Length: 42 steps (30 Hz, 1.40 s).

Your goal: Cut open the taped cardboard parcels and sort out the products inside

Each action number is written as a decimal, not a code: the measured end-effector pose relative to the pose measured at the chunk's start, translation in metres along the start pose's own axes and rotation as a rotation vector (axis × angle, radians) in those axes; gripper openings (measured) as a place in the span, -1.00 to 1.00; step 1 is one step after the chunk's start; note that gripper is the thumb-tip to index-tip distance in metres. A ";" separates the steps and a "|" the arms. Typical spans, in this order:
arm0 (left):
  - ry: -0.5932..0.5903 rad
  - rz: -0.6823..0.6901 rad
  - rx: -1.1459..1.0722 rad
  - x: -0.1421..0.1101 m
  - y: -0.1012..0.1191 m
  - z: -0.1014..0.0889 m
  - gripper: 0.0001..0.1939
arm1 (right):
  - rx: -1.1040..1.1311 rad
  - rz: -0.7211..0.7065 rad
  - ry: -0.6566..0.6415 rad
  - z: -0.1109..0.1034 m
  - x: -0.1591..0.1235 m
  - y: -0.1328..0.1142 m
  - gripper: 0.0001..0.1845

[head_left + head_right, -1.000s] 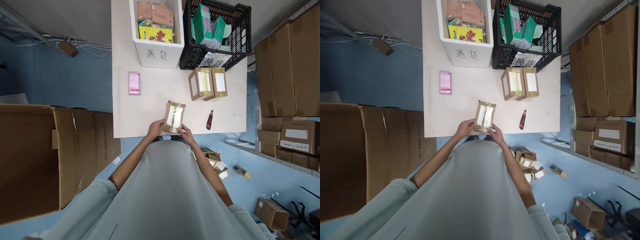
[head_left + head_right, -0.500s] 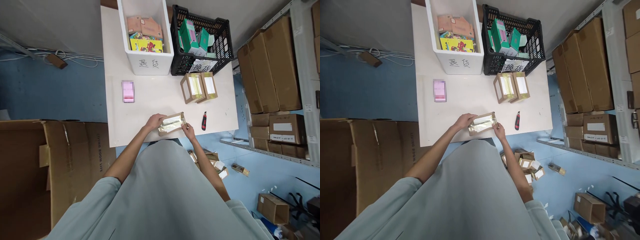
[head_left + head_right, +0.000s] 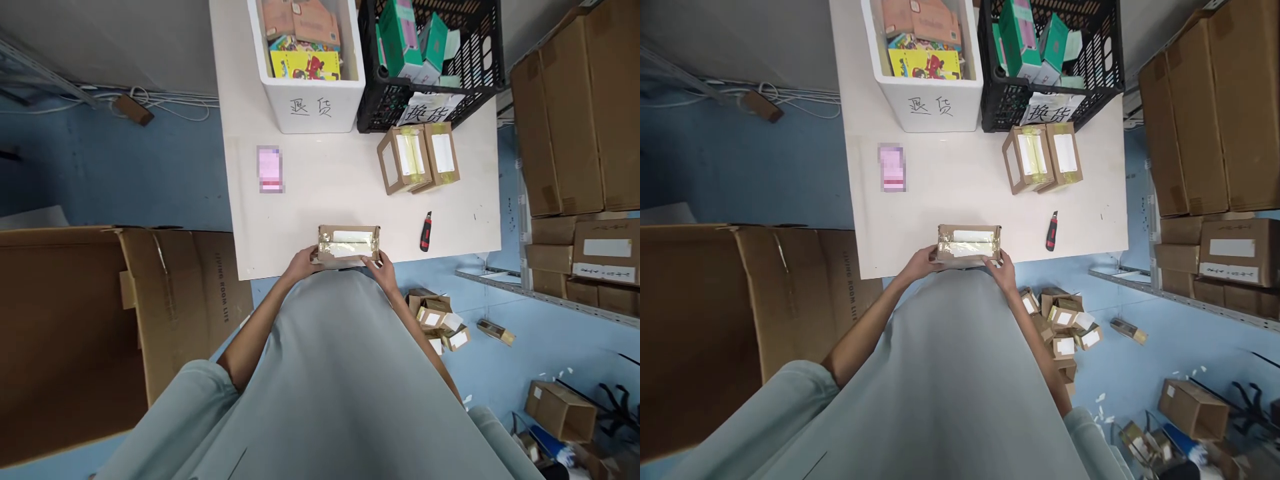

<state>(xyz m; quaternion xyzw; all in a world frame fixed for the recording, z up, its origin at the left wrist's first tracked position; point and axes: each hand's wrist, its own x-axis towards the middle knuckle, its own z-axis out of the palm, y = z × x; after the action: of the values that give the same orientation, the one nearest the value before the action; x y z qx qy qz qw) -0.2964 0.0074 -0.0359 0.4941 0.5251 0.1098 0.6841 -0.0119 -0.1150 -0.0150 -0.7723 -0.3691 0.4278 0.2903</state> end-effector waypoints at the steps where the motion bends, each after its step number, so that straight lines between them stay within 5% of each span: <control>1: 0.040 -0.002 0.005 0.001 0.000 -0.004 -0.24 | 0.045 0.006 0.013 0.001 -0.004 -0.002 -0.04; 6: 0.157 0.081 -0.034 0.013 0.008 -0.025 -0.48 | 0.132 -0.022 0.060 0.000 0.002 -0.013 0.00; 11: 0.212 0.043 0.047 0.024 0.014 -0.023 -0.65 | 0.106 -0.004 -0.031 0.003 0.033 -0.013 0.03; 19: 0.178 -0.064 -0.029 -0.001 -0.012 -0.017 -0.21 | 0.153 0.149 -0.016 0.008 0.014 0.037 -0.01; 24: 0.183 -0.053 -0.052 -0.005 -0.020 -0.008 -0.20 | 0.237 0.072 -0.065 0.025 -0.003 0.054 -0.07; 35: 0.284 0.147 -0.112 0.005 0.028 -0.008 -0.16 | 0.241 -0.120 0.003 -0.030 0.031 -0.002 -0.10; 42: 0.285 0.167 -0.138 0.013 0.031 0.017 -0.24 | 0.087 -0.104 0.035 -0.023 0.044 -0.011 -0.20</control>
<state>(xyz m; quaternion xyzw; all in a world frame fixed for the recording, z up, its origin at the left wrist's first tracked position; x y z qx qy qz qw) -0.2656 0.0210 -0.0200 0.4674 0.5653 0.2709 0.6233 0.0211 -0.0762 -0.0155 -0.7462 -0.3846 0.4140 0.3519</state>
